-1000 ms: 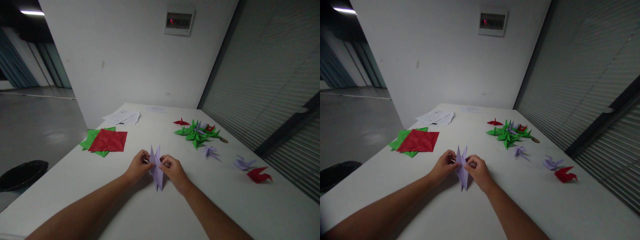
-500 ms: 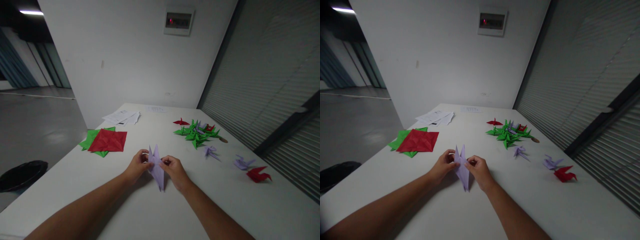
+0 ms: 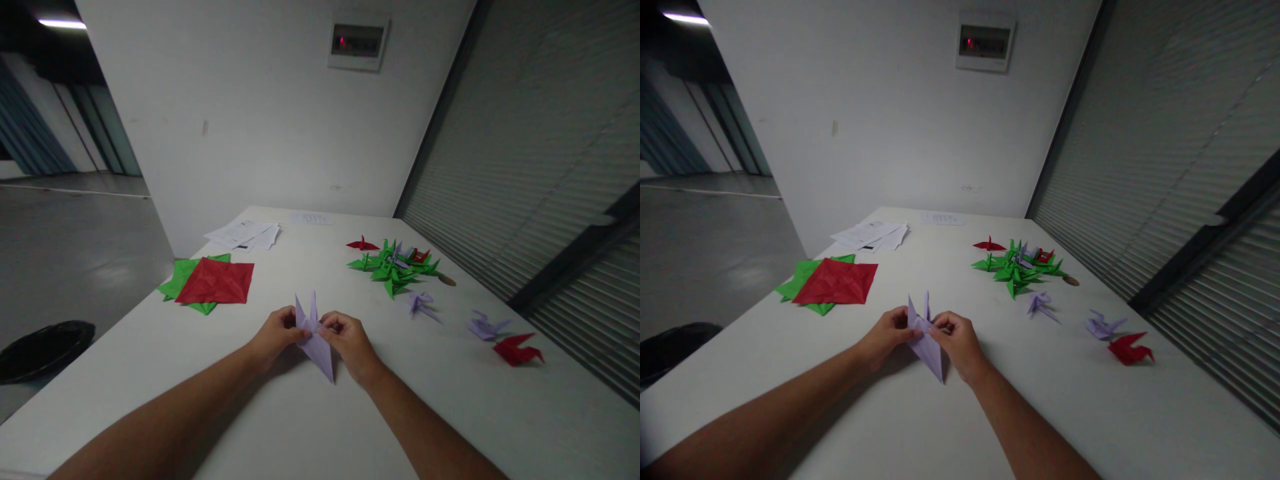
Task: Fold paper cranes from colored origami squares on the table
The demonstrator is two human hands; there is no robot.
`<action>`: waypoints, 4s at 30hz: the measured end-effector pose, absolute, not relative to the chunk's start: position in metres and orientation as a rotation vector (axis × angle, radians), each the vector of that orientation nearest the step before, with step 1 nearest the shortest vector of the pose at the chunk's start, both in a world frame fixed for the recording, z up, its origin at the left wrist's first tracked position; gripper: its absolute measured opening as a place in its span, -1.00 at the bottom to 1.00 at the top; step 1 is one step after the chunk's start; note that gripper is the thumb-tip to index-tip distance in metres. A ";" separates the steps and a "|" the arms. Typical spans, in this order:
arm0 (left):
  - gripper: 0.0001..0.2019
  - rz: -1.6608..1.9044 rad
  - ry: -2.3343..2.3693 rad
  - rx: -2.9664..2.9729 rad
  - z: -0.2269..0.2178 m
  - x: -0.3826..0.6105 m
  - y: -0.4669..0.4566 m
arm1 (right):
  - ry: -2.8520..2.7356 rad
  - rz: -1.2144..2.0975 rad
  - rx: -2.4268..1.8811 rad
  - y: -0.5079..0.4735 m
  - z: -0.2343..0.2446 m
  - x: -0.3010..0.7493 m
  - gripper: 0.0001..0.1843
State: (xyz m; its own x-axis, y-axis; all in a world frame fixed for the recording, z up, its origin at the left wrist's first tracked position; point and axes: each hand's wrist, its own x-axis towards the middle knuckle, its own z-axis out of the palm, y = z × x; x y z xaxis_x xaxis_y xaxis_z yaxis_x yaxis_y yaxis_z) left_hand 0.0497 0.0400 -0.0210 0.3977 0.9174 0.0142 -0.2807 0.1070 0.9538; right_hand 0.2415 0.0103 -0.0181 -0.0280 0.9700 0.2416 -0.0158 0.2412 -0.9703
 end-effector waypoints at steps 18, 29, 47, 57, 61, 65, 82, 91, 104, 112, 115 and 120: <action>-0.53 1.022 0.640 1.061 -0.023 0.052 0.039 | -1.331 1.302 -1.032 0.008 -0.022 0.238 -0.57; -0.44 0.957 0.722 1.128 -0.018 0.054 0.034 | -1.250 1.452 -1.015 0.007 -0.022 0.235 -0.46; -0.39 1.010 0.813 1.159 -0.021 0.051 0.040 | -1.302 1.305 -1.265 0.012 -0.024 0.238 -0.45; -0.51 1.062 0.748 1.161 -0.024 0.049 0.044 | -1.301 1.281 -1.285 0.015 -0.023 0.246 -0.47; -0.59 1.069 0.779 1.237 -0.026 0.048 0.046 | -1.333 1.214 -1.304 0.016 -0.023 0.249 -0.53; -0.71 1.043 0.841 1.374 -0.035 0.045 0.051 | -1.371 1.212 -1.389 0.015 -0.023 0.254 -0.60; -0.72 0.606 0.892 2.566 -0.025 0.034 0.042 | -2.013 0.433 -1.646 0.013 -0.025 0.266 -0.76; -0.69 0.517 0.779 2.644 -0.018 0.025 0.044 | -2.239 0.519 -1.304 0.011 -0.018 0.269 -0.79; -0.83 0.577 0.716 2.600 -0.019 0.024 0.047 | -2.331 0.627 -1.221 0.000 -0.001 0.280 -0.70; -0.81 0.679 0.758 2.519 -0.023 0.028 0.046 | -2.300 0.681 -1.225 0.003 -0.002 0.277 -0.80; -0.83 0.715 0.812 2.485 -0.028 0.030 0.047 | -2.253 0.678 -1.248 0.006 -0.007 0.276 -0.80; -0.87 0.671 0.878 2.497 -0.030 0.033 0.047 | -2.236 0.621 -1.277 0.008 -0.010 0.273 -0.78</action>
